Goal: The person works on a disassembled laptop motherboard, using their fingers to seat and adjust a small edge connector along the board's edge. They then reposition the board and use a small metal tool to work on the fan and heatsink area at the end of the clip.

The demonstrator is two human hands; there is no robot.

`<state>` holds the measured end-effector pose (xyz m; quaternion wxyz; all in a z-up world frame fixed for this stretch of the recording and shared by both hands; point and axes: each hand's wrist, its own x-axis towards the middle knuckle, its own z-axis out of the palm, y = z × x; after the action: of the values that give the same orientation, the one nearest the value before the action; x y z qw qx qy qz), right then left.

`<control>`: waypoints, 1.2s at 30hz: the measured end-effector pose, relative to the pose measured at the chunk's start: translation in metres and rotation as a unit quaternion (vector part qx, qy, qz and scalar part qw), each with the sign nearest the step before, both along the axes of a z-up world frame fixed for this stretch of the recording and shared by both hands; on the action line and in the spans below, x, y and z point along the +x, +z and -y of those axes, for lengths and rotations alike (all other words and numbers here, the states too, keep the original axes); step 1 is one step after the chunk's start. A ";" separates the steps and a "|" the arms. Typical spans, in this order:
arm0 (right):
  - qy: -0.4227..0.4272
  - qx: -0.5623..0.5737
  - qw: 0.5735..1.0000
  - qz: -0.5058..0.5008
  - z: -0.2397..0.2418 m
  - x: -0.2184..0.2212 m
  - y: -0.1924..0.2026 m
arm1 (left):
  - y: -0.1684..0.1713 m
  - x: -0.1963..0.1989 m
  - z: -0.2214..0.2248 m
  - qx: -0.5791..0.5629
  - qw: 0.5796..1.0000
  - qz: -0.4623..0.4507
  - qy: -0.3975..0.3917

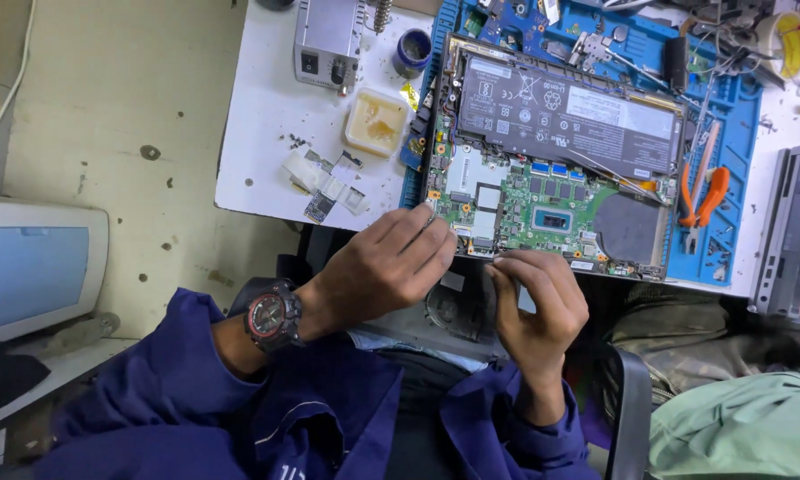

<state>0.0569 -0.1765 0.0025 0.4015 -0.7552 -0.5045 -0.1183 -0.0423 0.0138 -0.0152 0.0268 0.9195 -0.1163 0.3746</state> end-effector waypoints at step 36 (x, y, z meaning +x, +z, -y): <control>-0.067 -0.048 0.996 -0.020 0.047 -0.001 -0.002 | -0.004 0.009 0.009 0.060 0.997 -0.029 0.028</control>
<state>0.0556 -0.2240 0.0009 0.3660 -0.8081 -0.4494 -0.1052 -0.0336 0.0050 -0.0195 -0.0350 0.9326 -0.1123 0.3411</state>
